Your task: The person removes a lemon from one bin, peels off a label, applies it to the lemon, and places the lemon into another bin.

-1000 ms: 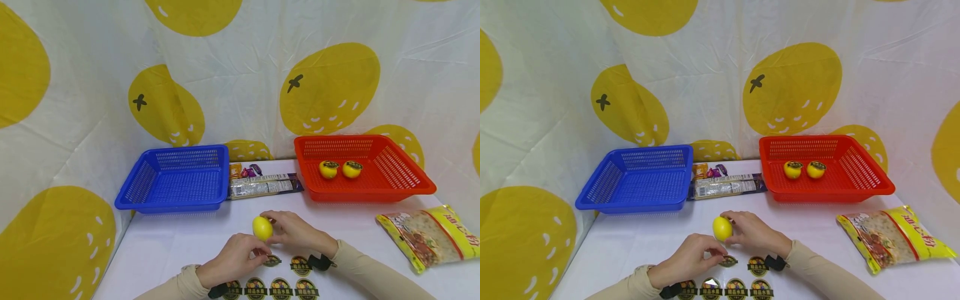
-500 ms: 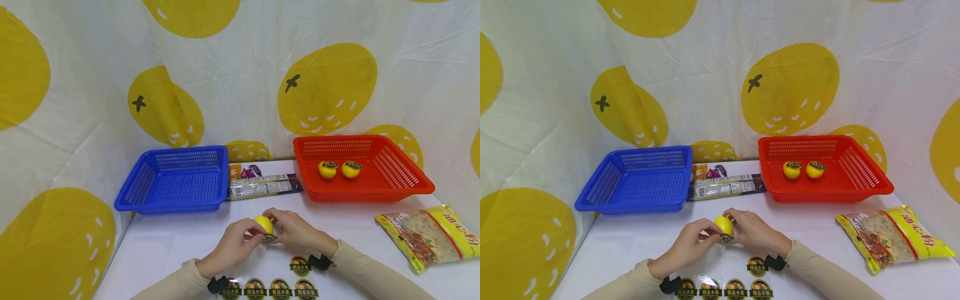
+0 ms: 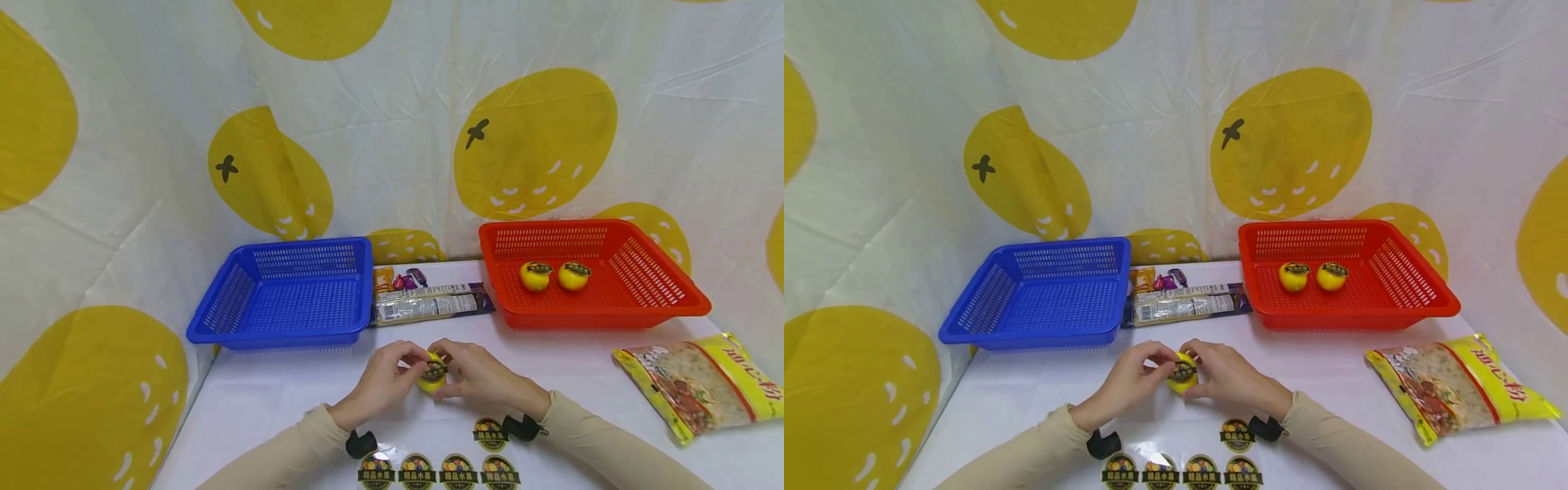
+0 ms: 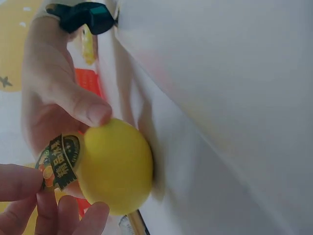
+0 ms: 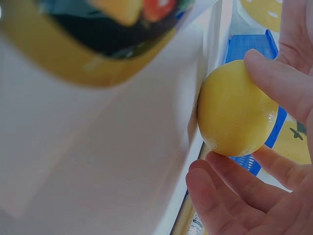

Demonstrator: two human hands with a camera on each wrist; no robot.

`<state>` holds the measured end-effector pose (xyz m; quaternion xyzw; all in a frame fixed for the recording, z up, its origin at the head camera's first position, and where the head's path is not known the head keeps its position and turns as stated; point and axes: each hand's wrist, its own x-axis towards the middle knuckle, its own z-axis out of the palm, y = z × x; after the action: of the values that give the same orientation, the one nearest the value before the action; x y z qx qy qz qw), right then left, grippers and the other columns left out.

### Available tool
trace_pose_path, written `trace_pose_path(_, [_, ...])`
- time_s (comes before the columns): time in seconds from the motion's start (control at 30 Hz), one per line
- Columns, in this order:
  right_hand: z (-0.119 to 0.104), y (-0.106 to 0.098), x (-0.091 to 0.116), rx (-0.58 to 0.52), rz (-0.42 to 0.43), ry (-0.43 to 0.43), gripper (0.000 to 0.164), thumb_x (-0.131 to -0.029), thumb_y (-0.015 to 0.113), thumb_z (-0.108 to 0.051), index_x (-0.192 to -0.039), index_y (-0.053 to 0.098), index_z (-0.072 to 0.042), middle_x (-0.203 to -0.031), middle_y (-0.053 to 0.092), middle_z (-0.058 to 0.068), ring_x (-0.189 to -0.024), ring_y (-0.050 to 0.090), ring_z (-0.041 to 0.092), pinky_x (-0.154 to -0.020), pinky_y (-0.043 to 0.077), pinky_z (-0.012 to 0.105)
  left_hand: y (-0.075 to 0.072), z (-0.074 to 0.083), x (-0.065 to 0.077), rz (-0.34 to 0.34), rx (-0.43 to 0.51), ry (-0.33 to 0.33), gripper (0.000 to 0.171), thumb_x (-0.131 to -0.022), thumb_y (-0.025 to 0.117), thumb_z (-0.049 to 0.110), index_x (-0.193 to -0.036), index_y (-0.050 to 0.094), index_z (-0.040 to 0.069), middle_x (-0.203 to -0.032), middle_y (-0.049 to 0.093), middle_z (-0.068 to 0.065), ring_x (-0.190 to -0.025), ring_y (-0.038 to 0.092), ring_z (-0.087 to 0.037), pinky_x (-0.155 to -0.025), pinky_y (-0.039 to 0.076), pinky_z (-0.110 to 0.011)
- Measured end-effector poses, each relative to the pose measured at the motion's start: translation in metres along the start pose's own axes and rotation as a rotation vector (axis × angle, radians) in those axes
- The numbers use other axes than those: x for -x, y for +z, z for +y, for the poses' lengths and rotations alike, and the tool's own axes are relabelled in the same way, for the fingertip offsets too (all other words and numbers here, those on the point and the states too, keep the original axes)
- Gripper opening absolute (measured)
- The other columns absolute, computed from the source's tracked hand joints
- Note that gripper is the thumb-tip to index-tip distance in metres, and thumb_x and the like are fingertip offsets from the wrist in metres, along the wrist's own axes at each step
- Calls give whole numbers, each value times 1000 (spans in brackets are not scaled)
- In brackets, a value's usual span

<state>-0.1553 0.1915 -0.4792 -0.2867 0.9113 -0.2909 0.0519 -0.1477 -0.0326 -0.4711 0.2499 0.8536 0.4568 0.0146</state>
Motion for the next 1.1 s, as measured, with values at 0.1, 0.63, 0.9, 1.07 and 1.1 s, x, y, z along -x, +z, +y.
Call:
trace_pose_path(0.1, [1, 0, 0, -9, -1, 3, 65, -77, 90, -38, -131, 58, -21, -122, 71, -6, -100, 66, 13, -82, 53, 27, 1, -5, -4, 26, -37, 6, 9, -98, 68, 14, -104, 75, 16, -100, 75, 1, -91, 68, -8, -75, 56, -18])
trace_pose_path(0.63, [1, 1, 2, -17, 10, -5, 66, -78, 89, -39, -133, 58, -20, -125, 70, -6, -94, 63, 12, -80, 51, 25, 7, -11, -10, 90, -17, 1, 16, -91, 78, 21, -106, 78, 14, -97, 76, -1, -90, 71, -13, -75, 58, -18])
trace_pose_path(0.9, [2, 2, 1, -28, 18, 2, 66, -77, 90, -40, -132, 59, -20, -124, 70, -6, -98, 66, 11, -85, 55, 27, 9, -14, -11, 95, -55, -1, 18, -89, 80, 23, -105, 77, 14, -98, 77, 0, -91, 71, -15, -76, 60, -25])
trace_pose_path(1.07, [3, 3, 1, -25, 23, -4, 64, -76, 90, -39, -130, 60, -21, -123, 70, -8, -99, 66, 9, -87, 56, 30, 9, -14, -10, 91, -126, 16, 17, -90, 79, 28, -103, 80, 17, -101, 76, 1, -95, 70, -18, -75, 56, -20])
trace_pose_path(1.1, [3, 3, 1, -26, 22, -5, 64, -76, 90, -39, -129, 60, -21, -122, 70, -8, -98, 66, 9, -86, 56, 29, 9, -14, -10, 90, -139, 16, 17, -90, 79, 29, -103, 80, 17, -101, 76, 2, -96, 69, -18, -74, 55, -19])
